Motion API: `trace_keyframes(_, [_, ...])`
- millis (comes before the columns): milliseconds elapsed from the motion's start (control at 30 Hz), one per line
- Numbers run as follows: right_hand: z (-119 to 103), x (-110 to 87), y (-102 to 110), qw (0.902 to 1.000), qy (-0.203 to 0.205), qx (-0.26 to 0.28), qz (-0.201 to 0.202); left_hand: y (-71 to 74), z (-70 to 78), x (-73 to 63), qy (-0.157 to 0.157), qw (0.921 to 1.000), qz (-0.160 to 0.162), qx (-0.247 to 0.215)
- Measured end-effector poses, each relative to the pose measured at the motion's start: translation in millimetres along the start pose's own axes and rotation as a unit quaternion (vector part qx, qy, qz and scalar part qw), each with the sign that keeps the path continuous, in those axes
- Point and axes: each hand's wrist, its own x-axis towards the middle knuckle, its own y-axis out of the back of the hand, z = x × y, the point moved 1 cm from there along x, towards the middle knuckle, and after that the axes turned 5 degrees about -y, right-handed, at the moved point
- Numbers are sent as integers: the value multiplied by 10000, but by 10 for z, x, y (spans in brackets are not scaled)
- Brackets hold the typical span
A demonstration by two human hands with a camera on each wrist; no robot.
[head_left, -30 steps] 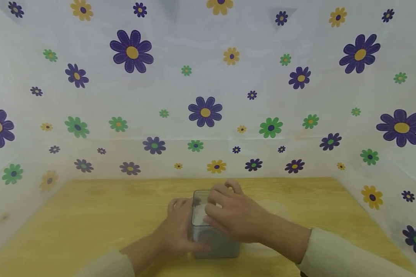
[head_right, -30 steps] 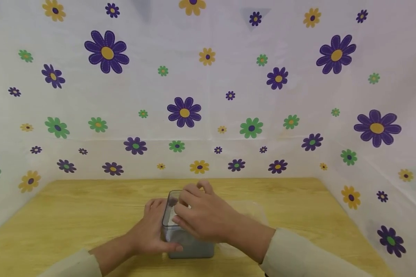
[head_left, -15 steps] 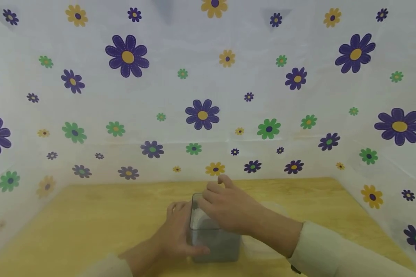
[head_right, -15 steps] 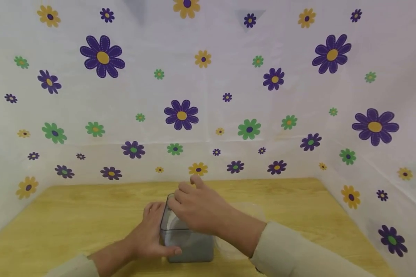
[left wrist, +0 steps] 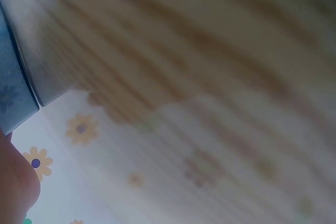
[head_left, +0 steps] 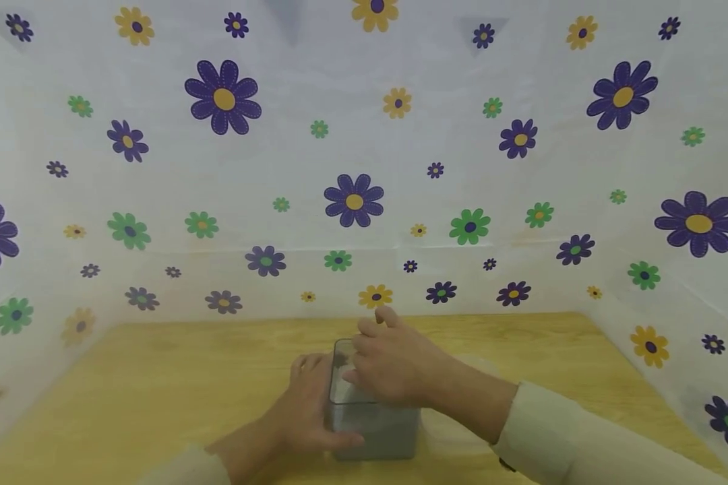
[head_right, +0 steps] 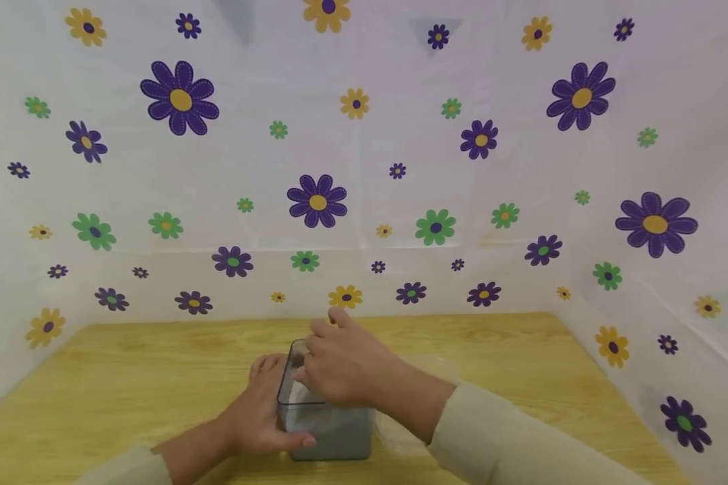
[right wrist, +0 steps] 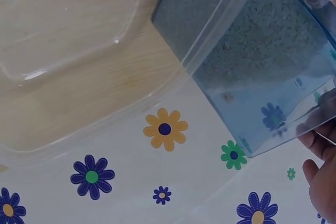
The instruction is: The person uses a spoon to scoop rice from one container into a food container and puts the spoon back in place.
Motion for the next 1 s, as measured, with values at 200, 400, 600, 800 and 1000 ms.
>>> trace_keyframes(200, [8, -38, -38, 9984, -420, 203, 309, 12, 21, 16, 208, 9997, -72, -111])
trace_keyframes(400, [-41, -78, -78, 9942, -754, 275, 720, 20, 42, -40, 577, 9978, -271, -160])
trace_keyframes(600, [-70, -89, -115, 9894, -923, 174, 1111, 23, 46, -89, 512, 9986, -83, -114])
trace_keyframes(800, [-15, -123, -154, 9823, -1189, 63, 1449, -15, 8, -42, 433, 9990, 14, -104])
trace_keyframes(1000, [16, -151, -167, 9724, -1556, 298, 1711, 18, 33, 8, 447, 9987, -88, -224])
